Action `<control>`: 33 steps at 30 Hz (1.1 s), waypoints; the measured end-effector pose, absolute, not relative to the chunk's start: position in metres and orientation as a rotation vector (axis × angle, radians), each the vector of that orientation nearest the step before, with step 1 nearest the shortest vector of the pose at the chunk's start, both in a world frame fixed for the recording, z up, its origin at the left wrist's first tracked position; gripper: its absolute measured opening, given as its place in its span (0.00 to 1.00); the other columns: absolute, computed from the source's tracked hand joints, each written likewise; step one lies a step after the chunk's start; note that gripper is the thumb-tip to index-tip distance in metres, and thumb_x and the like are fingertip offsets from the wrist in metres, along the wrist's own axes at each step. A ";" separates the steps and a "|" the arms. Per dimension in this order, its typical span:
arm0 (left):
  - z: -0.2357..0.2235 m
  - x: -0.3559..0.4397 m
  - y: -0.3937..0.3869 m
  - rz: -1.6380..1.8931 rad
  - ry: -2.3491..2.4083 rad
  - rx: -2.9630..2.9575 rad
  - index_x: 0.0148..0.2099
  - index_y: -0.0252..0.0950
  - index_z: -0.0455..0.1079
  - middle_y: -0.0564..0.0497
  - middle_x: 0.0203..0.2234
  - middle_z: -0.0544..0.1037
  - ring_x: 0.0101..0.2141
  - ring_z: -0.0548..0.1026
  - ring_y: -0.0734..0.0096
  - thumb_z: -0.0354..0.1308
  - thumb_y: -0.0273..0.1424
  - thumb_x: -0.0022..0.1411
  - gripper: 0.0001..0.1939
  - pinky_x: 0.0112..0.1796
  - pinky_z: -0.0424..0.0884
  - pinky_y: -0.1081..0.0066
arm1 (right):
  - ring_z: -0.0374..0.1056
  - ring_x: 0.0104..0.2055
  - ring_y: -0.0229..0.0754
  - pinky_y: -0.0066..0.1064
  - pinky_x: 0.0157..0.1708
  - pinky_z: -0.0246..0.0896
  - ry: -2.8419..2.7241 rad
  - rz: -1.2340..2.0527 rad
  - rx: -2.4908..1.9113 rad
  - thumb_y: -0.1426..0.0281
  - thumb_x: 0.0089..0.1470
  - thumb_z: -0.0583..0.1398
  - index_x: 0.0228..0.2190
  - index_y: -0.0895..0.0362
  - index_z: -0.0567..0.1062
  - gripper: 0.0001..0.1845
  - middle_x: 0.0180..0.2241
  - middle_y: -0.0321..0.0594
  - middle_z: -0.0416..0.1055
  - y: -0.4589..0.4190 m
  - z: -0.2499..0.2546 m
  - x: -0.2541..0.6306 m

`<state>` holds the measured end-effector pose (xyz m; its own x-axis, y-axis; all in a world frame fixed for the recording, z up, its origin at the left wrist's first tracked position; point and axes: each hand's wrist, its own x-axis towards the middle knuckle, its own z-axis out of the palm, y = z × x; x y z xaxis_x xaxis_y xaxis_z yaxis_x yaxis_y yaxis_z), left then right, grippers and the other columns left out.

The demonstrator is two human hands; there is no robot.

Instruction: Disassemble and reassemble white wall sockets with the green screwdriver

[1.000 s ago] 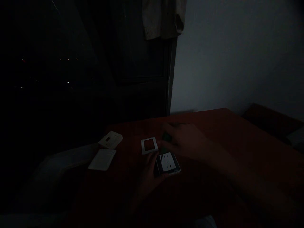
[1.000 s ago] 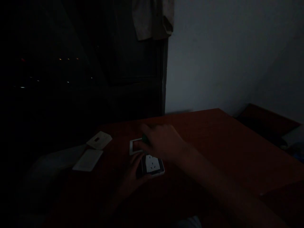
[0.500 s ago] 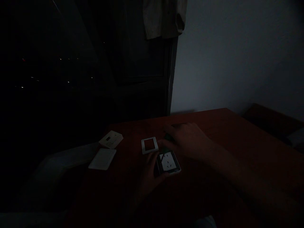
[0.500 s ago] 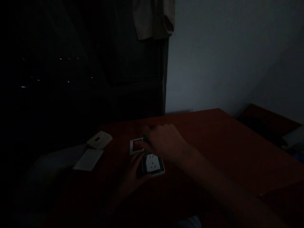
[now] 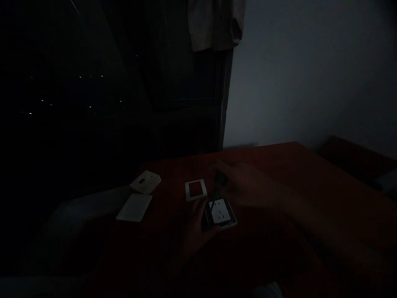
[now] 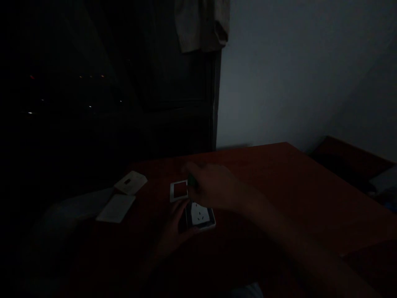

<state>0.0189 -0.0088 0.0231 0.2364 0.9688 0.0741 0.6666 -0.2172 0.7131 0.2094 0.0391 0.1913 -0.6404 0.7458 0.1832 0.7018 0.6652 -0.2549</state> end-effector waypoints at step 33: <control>0.017 0.017 -0.007 0.734 1.449 1.957 0.64 0.40 0.53 0.42 0.62 0.56 0.61 0.56 0.52 0.64 0.37 0.53 0.39 0.58 0.57 0.54 | 0.72 0.38 0.46 0.33 0.36 0.63 -2.549 0.267 -1.218 0.68 0.55 0.57 0.49 0.57 0.66 0.20 0.40 0.45 0.75 0.036 0.189 0.216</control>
